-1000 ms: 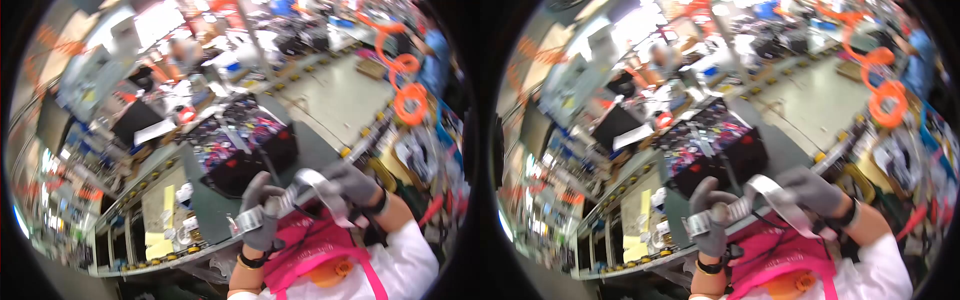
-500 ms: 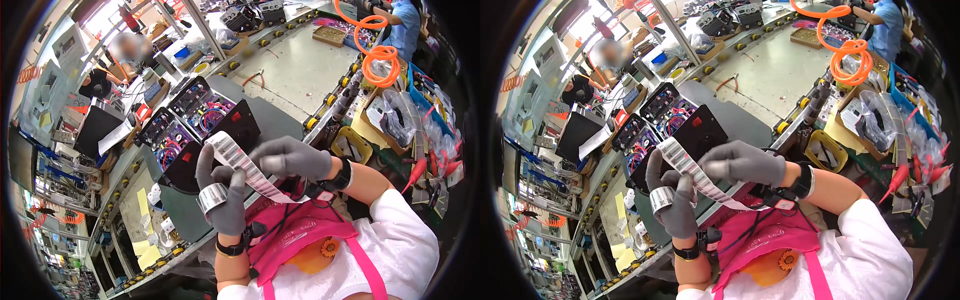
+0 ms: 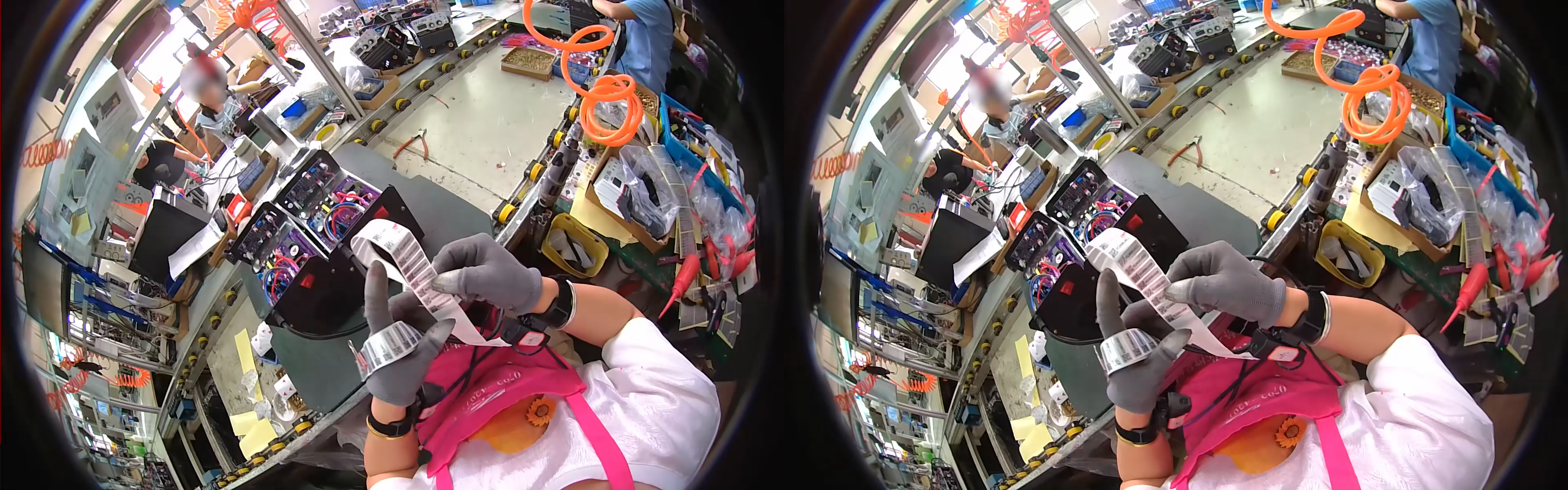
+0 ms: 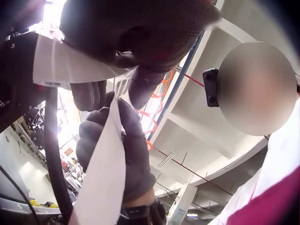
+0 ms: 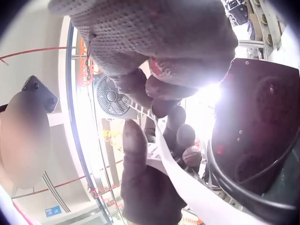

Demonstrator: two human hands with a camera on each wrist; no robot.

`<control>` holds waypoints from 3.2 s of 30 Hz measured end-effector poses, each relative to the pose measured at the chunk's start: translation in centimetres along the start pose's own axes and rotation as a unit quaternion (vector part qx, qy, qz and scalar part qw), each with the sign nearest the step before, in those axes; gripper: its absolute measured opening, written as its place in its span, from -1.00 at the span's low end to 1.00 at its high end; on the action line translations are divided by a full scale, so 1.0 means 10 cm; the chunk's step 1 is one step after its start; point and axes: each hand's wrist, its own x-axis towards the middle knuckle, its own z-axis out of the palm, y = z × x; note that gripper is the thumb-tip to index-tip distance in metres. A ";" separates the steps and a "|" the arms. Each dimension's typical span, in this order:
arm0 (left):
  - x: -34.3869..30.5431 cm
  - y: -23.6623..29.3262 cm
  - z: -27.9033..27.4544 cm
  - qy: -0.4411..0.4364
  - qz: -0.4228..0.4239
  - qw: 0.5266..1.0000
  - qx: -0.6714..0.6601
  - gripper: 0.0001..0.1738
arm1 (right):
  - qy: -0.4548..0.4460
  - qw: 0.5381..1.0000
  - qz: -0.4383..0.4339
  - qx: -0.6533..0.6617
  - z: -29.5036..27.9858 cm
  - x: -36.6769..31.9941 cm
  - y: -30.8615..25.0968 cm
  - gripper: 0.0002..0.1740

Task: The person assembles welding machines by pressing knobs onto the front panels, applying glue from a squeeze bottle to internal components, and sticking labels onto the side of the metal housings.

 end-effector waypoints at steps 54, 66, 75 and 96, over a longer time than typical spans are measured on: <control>0.07 -0.55 0.03 0.167 -0.063 0.983 -0.042 -0.53 | 0.088 0.988 -0.073 -0.107 -0.04 0.69 0.47 -0.76; -0.23 -0.49 -0.01 0.114 -0.047 0.991 -0.044 -0.55 | 0.082 0.994 -0.059 -0.048 0.15 1.21 0.61 -0.72; -0.09 0.02 -0.37 0.209 -0.058 0.975 0.051 -0.60 | 0.140 0.984 -0.098 -0.054 0.17 1.28 0.67 -0.76; 0.99 -0.13 -0.94 0.068 -0.007 0.900 0.429 -0.75 | 0.179 0.972 -0.104 -0.112 0.15 1.34 0.72 -0.76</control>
